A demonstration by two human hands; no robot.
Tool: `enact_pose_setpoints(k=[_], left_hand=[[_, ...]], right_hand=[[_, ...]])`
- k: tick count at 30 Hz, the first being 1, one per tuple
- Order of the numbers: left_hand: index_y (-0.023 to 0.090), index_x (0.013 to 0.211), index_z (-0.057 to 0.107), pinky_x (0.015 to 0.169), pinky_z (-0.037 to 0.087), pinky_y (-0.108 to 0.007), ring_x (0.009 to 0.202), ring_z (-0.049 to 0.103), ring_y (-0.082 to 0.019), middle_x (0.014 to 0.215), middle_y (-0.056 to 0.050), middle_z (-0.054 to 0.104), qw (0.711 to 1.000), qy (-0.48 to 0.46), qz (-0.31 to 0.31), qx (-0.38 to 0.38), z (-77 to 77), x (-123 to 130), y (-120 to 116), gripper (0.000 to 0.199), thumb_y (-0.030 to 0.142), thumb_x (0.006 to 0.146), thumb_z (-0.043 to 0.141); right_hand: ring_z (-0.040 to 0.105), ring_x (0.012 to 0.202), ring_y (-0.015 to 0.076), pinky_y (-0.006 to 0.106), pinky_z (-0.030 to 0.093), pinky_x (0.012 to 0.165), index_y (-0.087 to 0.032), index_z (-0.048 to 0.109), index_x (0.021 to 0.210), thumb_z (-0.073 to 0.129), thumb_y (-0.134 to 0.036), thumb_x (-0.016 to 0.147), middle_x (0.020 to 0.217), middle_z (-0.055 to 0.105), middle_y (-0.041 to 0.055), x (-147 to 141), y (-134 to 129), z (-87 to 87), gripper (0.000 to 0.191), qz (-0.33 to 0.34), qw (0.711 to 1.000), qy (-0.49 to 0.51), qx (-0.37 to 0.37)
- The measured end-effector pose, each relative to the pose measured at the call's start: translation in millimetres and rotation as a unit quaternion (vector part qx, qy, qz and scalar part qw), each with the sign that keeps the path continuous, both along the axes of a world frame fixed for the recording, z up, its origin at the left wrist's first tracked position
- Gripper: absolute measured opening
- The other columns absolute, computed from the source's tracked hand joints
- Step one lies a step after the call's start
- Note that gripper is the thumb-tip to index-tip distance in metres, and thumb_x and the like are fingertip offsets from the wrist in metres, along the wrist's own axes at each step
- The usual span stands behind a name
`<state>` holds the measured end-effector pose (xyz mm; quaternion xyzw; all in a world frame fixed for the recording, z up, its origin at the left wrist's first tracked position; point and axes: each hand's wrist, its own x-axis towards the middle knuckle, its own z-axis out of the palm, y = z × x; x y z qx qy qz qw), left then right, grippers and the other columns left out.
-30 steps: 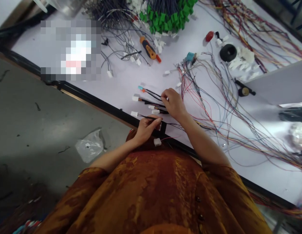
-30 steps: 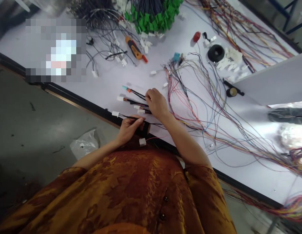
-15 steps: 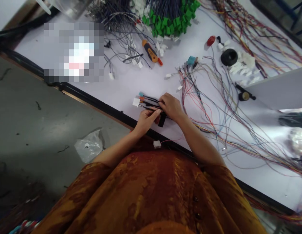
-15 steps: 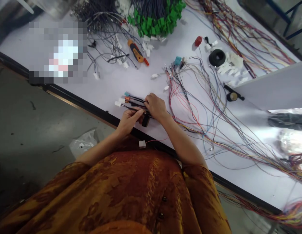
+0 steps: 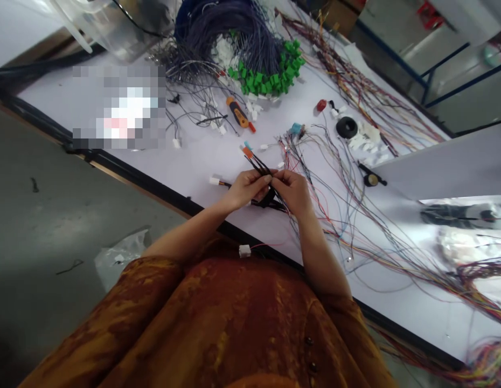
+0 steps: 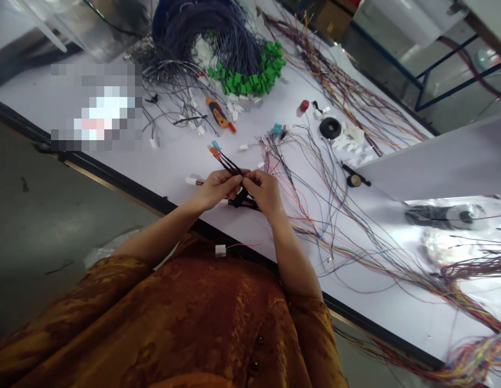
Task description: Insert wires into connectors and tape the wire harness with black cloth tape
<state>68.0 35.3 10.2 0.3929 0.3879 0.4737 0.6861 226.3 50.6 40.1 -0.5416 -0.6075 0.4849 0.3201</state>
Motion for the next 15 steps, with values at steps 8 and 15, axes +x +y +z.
enact_pose_setpoints(k=[8, 15], left_hand=[[0.012, 0.082, 0.069, 0.042, 0.021, -0.021, 0.041, 0.030, -0.005, 0.048, 0.007, 0.040, 0.999, 0.042, 0.006, 0.033, 1.2, 8.9, 5.7, 0.046, 0.059, 0.085, 0.069], [0.015, 0.085, 0.064, 0.042, 0.028, -0.019, 0.044, 0.034, -0.005, 0.055, 0.006, 0.038, 0.984, 0.077, -0.137, 0.087, 18.8, 10.7, 14.2, 0.044, 0.059, 0.086, 0.068]], right_hand=[[0.050, 0.057, 0.0110, 0.025, 0.037, 0.054, -0.018, 0.071, 0.077, 0.069, -0.044, 0.084, 0.065, 0.062, -0.0004, 23.3, 3.9, 22.5, 0.027, 0.006, 0.996, -0.070, 0.061], [0.048, 0.046, 0.0072, 0.022, 0.036, 0.046, -0.018, 0.069, 0.085, 0.074, -0.040, 0.080, 0.057, 0.056, -0.0050, 14.2, 36.0, 35.2, 0.023, 0.091, 0.991, 0.084, -0.046]])
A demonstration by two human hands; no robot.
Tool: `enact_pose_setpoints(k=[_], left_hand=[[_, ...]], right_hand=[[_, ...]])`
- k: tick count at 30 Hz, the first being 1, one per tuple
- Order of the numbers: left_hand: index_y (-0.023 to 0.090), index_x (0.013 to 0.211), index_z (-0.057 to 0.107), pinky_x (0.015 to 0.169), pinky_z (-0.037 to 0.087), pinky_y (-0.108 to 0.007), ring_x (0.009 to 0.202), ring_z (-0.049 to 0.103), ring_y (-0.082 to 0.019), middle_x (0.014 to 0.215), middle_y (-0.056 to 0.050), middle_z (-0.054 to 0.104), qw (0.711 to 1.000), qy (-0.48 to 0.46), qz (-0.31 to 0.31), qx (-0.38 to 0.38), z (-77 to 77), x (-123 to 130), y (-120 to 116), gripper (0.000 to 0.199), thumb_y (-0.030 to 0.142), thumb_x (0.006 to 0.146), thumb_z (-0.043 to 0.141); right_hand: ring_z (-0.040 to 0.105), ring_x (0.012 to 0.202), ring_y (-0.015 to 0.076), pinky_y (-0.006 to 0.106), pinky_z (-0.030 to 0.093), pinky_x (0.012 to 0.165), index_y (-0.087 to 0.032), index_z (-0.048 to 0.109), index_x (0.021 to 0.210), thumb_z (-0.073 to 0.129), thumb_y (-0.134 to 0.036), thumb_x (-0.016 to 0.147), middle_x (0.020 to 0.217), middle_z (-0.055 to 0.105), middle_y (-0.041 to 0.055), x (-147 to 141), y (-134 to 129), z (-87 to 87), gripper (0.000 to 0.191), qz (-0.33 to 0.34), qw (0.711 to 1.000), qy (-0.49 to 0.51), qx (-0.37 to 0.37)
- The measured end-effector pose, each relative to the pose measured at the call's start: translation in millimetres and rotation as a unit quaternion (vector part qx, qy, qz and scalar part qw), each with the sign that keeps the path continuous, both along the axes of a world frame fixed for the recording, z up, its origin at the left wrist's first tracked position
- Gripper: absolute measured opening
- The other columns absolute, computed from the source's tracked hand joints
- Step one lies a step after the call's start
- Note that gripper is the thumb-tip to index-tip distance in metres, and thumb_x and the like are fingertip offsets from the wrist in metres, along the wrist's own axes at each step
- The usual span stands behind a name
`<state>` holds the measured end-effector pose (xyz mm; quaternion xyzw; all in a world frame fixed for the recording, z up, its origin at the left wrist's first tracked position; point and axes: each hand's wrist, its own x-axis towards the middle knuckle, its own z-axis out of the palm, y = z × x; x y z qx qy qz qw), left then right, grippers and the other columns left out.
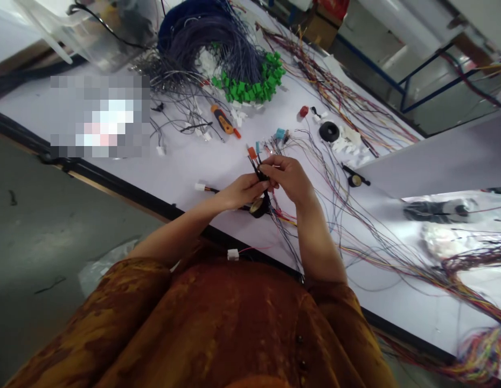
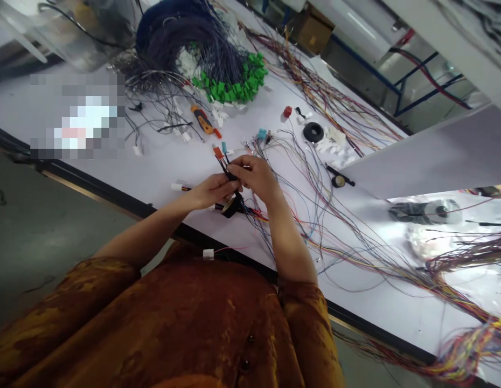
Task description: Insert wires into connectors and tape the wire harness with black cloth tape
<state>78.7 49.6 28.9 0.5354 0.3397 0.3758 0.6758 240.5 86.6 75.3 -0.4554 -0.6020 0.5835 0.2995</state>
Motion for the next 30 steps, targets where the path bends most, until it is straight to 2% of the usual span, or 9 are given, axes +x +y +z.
enact_pose_setpoints(k=[2, 7, 11, 14, 20, 30], left_hand=[[0.015, 0.084, 0.064, 0.041, 0.028, -0.019, 0.044, 0.034, -0.005, 0.054, 0.006, 0.039, 1.000, -0.004, -0.023, -0.010, 2.9, -0.6, 1.6, 0.046, 0.061, 0.086, 0.068], [0.015, 0.079, 0.066, 0.040, 0.025, -0.021, 0.042, 0.034, -0.006, 0.051, 0.004, 0.041, 0.998, -0.001, -0.048, -0.028, 1.2, 0.3, 5.8, 0.042, 0.056, 0.087, 0.068], [0.015, 0.078, 0.067, 0.040, 0.027, -0.021, 0.041, 0.037, -0.007, 0.052, 0.002, 0.046, 0.999, 0.016, -0.040, -0.019, 1.4, 4.3, 10.1, 0.034, 0.047, 0.089, 0.068], [0.016, 0.066, 0.063, 0.039, 0.026, -0.020, 0.040, 0.037, -0.006, 0.049, 0.002, 0.047, 0.999, 0.031, -0.040, 0.004, 3.1, 6.1, 13.0, 0.036, 0.043, 0.090, 0.067], [0.017, 0.058, 0.057, 0.037, 0.026, -0.019, 0.038, 0.036, -0.005, 0.046, 0.002, 0.046, 0.998, 0.041, -0.042, 0.016, 3.2, 5.5, 14.3, 0.040, 0.040, 0.090, 0.067], [0.017, 0.059, 0.059, 0.040, 0.023, -0.022, 0.038, 0.033, -0.006, 0.047, 0.001, 0.044, 0.998, 0.013, -0.045, -0.033, 1.8, 4.7, 14.8, 0.040, 0.040, 0.088, 0.071]], right_hand=[[0.046, 0.042, 0.0070, 0.021, 0.035, 0.044, -0.019, 0.064, 0.077, 0.074, -0.042, 0.080, 0.049, 0.049, -0.0076, -2.0, 2.1, -2.2, 0.025, -0.003, 0.999, 0.028, -0.019], [0.046, 0.040, 0.0068, 0.020, 0.034, 0.040, -0.020, 0.062, 0.074, 0.078, -0.038, 0.075, 0.047, 0.049, -0.0086, -0.7, -0.6, -7.5, 0.023, -0.014, 0.999, 0.037, -0.030], [0.037, 0.038, 0.0046, 0.020, 0.031, 0.036, -0.021, 0.059, 0.073, 0.076, -0.041, 0.074, 0.049, 0.044, -0.0100, -4.4, -0.3, -12.1, 0.026, -0.083, 0.994, 0.045, -0.057], [0.034, 0.038, 0.0037, 0.020, 0.029, 0.034, -0.021, 0.057, 0.075, 0.075, -0.044, 0.076, 0.052, 0.043, -0.0103, -8.7, -0.9, -15.7, 0.028, -0.123, 0.989, 0.045, -0.068], [0.032, 0.038, 0.0040, 0.020, 0.027, 0.035, -0.022, 0.056, 0.075, 0.075, -0.044, 0.076, 0.053, 0.040, -0.0105, -10.2, -2.2, -21.8, 0.030, -0.138, 0.987, 0.056, -0.067], [0.030, 0.041, 0.0048, 0.022, 0.024, 0.036, -0.022, 0.058, 0.078, 0.072, -0.046, 0.078, 0.056, 0.039, -0.0091, -14.7, -3.3, -25.0, 0.028, -0.157, 0.986, 0.030, -0.049]])
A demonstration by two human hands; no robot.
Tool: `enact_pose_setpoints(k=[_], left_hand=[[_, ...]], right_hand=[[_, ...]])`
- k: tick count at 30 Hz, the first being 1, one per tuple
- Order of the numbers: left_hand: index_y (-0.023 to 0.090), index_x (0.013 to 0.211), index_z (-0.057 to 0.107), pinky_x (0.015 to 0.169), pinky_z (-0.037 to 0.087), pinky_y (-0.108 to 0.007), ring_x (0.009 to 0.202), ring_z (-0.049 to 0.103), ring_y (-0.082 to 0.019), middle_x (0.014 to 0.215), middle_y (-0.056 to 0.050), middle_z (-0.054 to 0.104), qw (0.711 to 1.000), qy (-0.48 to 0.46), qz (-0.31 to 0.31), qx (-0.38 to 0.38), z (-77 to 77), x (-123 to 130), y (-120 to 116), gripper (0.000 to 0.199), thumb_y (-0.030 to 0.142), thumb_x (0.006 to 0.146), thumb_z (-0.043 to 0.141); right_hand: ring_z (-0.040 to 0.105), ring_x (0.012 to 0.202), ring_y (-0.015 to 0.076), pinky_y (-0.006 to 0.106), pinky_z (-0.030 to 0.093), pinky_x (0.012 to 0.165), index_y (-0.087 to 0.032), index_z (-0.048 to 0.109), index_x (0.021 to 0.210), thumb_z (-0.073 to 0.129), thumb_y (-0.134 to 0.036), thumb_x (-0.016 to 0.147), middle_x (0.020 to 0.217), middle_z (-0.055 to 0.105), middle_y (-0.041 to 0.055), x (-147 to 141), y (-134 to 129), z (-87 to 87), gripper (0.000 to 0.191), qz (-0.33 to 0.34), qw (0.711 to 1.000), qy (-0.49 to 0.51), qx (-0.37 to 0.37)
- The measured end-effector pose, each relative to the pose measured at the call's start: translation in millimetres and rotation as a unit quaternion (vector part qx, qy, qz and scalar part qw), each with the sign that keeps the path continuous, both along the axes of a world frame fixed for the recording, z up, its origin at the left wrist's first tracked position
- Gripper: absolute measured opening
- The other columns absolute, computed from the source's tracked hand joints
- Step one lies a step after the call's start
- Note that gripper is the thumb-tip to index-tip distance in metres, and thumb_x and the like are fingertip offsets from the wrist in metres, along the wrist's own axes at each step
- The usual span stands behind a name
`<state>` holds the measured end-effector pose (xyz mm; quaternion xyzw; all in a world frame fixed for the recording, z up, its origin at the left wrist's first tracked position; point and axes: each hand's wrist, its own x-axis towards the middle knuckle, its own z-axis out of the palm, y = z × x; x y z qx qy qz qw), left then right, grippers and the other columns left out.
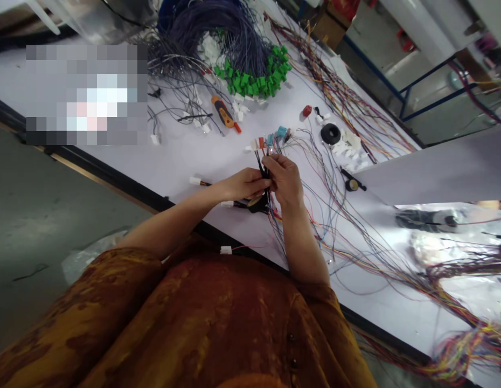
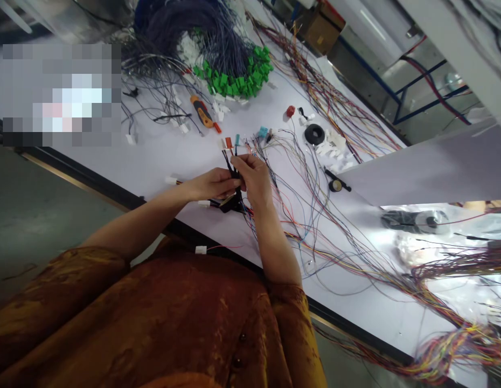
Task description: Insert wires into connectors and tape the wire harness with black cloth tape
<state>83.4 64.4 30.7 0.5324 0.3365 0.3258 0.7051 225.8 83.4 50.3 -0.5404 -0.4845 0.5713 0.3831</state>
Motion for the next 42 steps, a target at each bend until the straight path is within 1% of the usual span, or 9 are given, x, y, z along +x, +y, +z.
enact_pose_setpoints(k=[5, 7, 11, 16, 21, 26, 32, 37, 42], left_hand=[[0.016, 0.068, 0.065, 0.038, 0.021, -0.021, 0.038, 0.032, -0.005, 0.047, 0.003, 0.043, 1.000, -0.017, -0.017, 0.006, -2.0, -2.0, 0.0, 0.039, 0.049, 0.087, 0.071], [0.016, 0.071, 0.066, 0.038, 0.022, -0.021, 0.038, 0.033, -0.005, 0.048, 0.003, 0.043, 0.999, -0.028, -0.020, 0.002, -2.1, -2.3, -0.5, 0.040, 0.053, 0.085, 0.071], [0.016, 0.070, 0.065, 0.037, 0.024, -0.020, 0.038, 0.036, -0.005, 0.049, 0.003, 0.046, 0.999, -0.046, -0.019, 0.005, -2.9, -2.2, -1.4, 0.045, 0.059, 0.083, 0.073], [0.015, 0.065, 0.063, 0.036, 0.025, -0.019, 0.036, 0.035, -0.005, 0.044, 0.003, 0.044, 0.999, -0.018, -0.032, 0.030, -2.9, -3.3, -0.4, 0.050, 0.060, 0.086, 0.069], [0.016, 0.057, 0.054, 0.037, 0.026, -0.018, 0.037, 0.034, -0.004, 0.043, 0.002, 0.044, 0.997, 0.012, -0.052, 0.053, -0.2, -5.3, 0.0, 0.052, 0.054, 0.093, 0.062], [0.014, 0.070, 0.060, 0.040, 0.028, -0.017, 0.039, 0.036, -0.004, 0.046, 0.004, 0.045, 0.997, 0.020, -0.056, 0.052, -2.3, -7.0, -1.5, 0.040, 0.043, 0.097, 0.057], [0.014, 0.076, 0.064, 0.041, 0.029, -0.018, 0.040, 0.038, -0.005, 0.049, 0.004, 0.046, 0.997, 0.024, -0.051, 0.049, -7.9, -6.7, -0.9, 0.035, 0.039, 0.098, 0.057], [0.012, 0.078, 0.069, 0.044, 0.026, -0.020, 0.044, 0.036, -0.005, 0.052, 0.004, 0.047, 0.995, 0.057, -0.001, 0.082, -3.9, -7.0, -0.4, 0.024, 0.030, 0.092, 0.063], [0.013, 0.077, 0.074, 0.047, 0.027, -0.022, 0.045, 0.037, -0.006, 0.051, 0.003, 0.049, 0.988, 0.102, 0.051, 0.103, 12.9, -3.6, -2.5, 0.018, 0.023, 0.089, 0.064]], right_hand=[[0.034, 0.040, 0.0049, 0.022, 0.026, 0.036, -0.022, 0.061, 0.080, 0.073, -0.045, 0.079, 0.057, 0.045, -0.0081, 1.0, -2.9, 2.1, 0.027, 0.003, 1.000, 0.003, 0.016], [0.034, 0.039, 0.0052, 0.022, 0.027, 0.037, -0.022, 0.062, 0.080, 0.074, -0.049, 0.080, 0.054, 0.044, -0.0086, 3.3, -4.1, 2.6, 0.030, 0.005, 1.000, -0.005, 0.023], [0.036, 0.039, 0.0055, 0.021, 0.027, 0.038, -0.022, 0.060, 0.075, 0.076, -0.054, 0.079, 0.049, 0.039, -0.0097, 8.2, -4.8, 2.0, 0.036, 0.018, 0.999, -0.003, 0.030], [0.037, 0.041, 0.0047, 0.021, 0.027, 0.038, -0.021, 0.061, 0.075, 0.075, -0.047, 0.080, 0.054, 0.046, -0.0081, 9.2, -3.1, 0.3, 0.030, 0.036, 0.999, -0.001, 0.038], [0.036, 0.040, 0.0040, 0.021, 0.026, 0.036, -0.020, 0.062, 0.075, 0.074, -0.042, 0.079, 0.055, 0.048, -0.0085, 5.4, -2.3, 2.2, 0.025, 0.038, 0.999, -0.004, 0.017], [0.036, 0.040, 0.0032, 0.020, 0.026, 0.036, -0.019, 0.062, 0.075, 0.074, -0.041, 0.076, 0.054, 0.047, -0.0096, 4.2, -3.5, 4.8, 0.025, 0.035, 0.999, 0.007, 0.002], [0.037, 0.039, 0.0035, 0.020, 0.026, 0.036, -0.019, 0.061, 0.076, 0.075, -0.039, 0.078, 0.054, 0.049, -0.0092, 5.9, -3.0, 0.9, 0.024, 0.044, 0.999, 0.013, 0.010], [0.040, 0.043, 0.0043, 0.020, 0.031, 0.038, -0.019, 0.062, 0.075, 0.074, -0.039, 0.081, 0.058, 0.048, -0.0073, 3.1, -3.9, 1.0, 0.024, 0.056, 0.997, 0.014, 0.041], [0.045, 0.051, 0.0054, 0.020, 0.038, 0.046, -0.020, 0.065, 0.088, 0.070, -0.038, 0.088, 0.067, 0.051, -0.0049, 14.5, -10.1, 7.0, 0.018, 0.042, 0.995, 0.010, 0.094]])
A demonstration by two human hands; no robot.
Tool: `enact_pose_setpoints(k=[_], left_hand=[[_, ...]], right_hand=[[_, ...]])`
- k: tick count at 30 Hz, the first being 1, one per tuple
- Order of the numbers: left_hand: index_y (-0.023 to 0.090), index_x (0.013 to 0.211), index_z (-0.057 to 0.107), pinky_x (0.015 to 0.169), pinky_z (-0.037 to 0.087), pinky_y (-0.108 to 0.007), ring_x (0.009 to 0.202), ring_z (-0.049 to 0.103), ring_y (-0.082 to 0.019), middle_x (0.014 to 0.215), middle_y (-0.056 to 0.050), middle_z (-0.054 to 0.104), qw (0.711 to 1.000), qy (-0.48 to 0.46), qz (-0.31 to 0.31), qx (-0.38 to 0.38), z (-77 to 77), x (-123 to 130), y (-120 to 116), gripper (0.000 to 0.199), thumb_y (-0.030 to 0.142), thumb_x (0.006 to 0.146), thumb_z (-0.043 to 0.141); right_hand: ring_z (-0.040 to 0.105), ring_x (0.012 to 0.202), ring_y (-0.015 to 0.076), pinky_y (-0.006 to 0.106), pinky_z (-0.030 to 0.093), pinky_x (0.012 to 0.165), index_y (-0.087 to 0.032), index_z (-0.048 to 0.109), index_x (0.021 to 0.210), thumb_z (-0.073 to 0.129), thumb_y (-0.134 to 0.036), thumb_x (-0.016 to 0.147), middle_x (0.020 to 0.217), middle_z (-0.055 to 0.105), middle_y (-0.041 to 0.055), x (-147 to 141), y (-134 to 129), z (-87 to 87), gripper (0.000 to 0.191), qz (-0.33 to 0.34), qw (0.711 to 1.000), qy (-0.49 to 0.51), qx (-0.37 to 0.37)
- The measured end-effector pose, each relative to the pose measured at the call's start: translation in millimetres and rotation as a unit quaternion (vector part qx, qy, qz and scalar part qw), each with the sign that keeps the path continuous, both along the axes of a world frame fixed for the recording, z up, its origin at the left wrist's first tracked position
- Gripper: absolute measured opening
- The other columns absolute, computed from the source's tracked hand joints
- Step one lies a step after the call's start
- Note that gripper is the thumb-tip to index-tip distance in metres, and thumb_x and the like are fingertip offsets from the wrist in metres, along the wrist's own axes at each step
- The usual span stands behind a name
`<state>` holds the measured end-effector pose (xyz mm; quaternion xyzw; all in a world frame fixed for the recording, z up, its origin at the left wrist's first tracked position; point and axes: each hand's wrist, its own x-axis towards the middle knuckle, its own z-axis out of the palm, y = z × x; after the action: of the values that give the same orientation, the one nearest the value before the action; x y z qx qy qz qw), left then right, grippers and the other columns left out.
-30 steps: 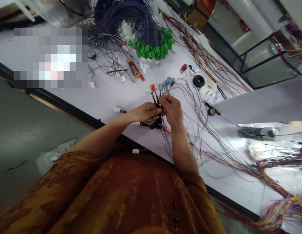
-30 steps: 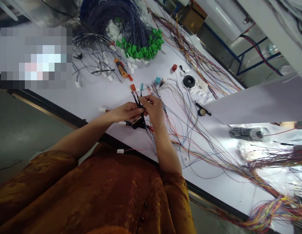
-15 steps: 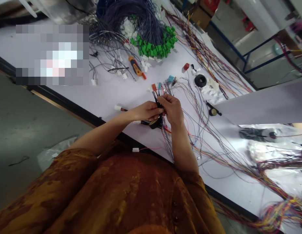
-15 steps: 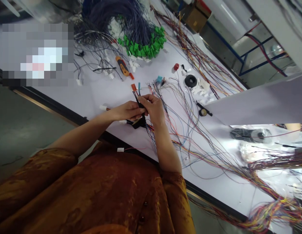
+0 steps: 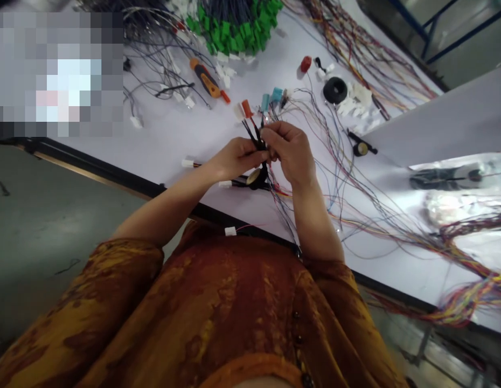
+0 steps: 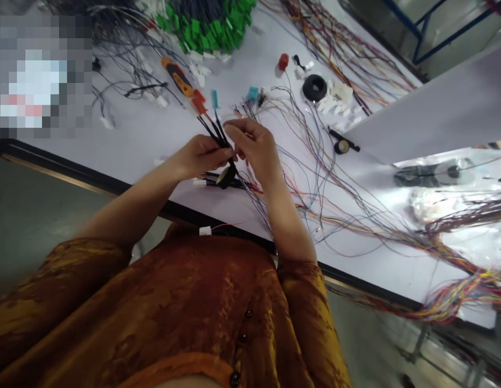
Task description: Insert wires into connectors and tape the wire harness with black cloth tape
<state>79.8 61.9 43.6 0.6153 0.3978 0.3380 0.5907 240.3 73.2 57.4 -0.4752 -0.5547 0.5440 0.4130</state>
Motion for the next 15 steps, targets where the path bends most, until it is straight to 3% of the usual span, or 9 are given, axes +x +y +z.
enact_pose_setpoints(k=[5, 8, 10, 11, 13, 15], left_hand=[[0.012, 0.072, 0.071, 0.044, 0.024, -0.022, 0.041, 0.037, -0.006, 0.047, 0.002, 0.049, 0.999, 0.032, 0.016, -0.012, 19.0, 9.4, -3.3, 0.026, 0.025, 0.092, 0.063], [0.011, 0.071, 0.070, 0.045, 0.027, -0.021, 0.041, 0.039, -0.006, 0.045, 0.002, 0.048, 0.999, 0.030, 0.020, 0.006, 28.2, 19.2, -2.2, 0.025, 0.023, 0.093, 0.065], [0.011, 0.071, 0.068, 0.045, 0.029, -0.020, 0.041, 0.041, -0.006, 0.046, 0.002, 0.048, 0.999, 0.028, 0.024, 0.010, 31.6, 26.6, 1.3, 0.025, 0.022, 0.093, 0.066], [0.012, 0.071, 0.068, 0.045, 0.031, -0.020, 0.041, 0.042, -0.005, 0.047, 0.003, 0.049, 0.999, 0.029, 0.026, 0.006, 32.2, 30.3, 3.9, 0.025, 0.022, 0.094, 0.065], [0.012, 0.071, 0.066, 0.045, 0.031, -0.020, 0.039, 0.042, -0.005, 0.048, 0.003, 0.049, 0.999, 0.031, 0.029, -0.012, 31.1, 37.6, 10.0, 0.027, 0.020, 0.097, 0.060], [0.012, 0.071, 0.065, 0.044, 0.031, -0.020, 0.038, 0.042, -0.005, 0.049, 0.004, 0.048, 0.998, 0.029, 0.034, -0.033, 28.3, 44.3, 16.2, 0.030, 0.017, 0.099, 0.055]], right_hand=[[0.050, 0.057, 0.0079, 0.023, 0.039, 0.050, -0.026, 0.067, 0.098, 0.069, -0.041, 0.087, 0.081, 0.060, -0.0016, 41.5, -12.0, 4.0, 0.019, -0.111, 0.991, 0.058, 0.047], [0.050, 0.058, 0.0091, 0.023, 0.040, 0.052, -0.026, 0.065, 0.093, 0.065, -0.044, 0.090, 0.076, 0.059, -0.0022, 70.9, -30.1, 3.6, 0.018, -0.162, 0.985, 0.006, 0.064], [0.050, 0.058, 0.0085, 0.023, 0.041, 0.056, -0.023, 0.064, 0.090, 0.059, -0.042, 0.095, 0.073, 0.058, -0.0029, 83.3, -52.7, 3.3, 0.020, -0.155, 0.983, -0.036, 0.087], [0.051, 0.059, 0.0085, 0.023, 0.042, 0.058, -0.022, 0.065, 0.089, 0.059, -0.039, 0.096, 0.074, 0.060, -0.0027, 85.6, -67.2, 2.7, 0.019, -0.121, 0.986, -0.063, 0.094], [0.057, 0.067, 0.0096, 0.024, 0.045, 0.065, -0.021, 0.069, 0.095, 0.061, -0.033, 0.096, 0.081, 0.065, -0.0009, 81.2, -100.2, -1.2, 0.014, 0.012, 0.986, -0.138, 0.094], [0.062, 0.079, 0.0127, 0.025, 0.047, 0.071, -0.020, 0.070, 0.109, 0.064, -0.027, 0.095, 0.092, 0.069, 0.0030, 65.9, -132.5, -9.8, 0.017, 0.183, 0.952, -0.230, 0.085]])
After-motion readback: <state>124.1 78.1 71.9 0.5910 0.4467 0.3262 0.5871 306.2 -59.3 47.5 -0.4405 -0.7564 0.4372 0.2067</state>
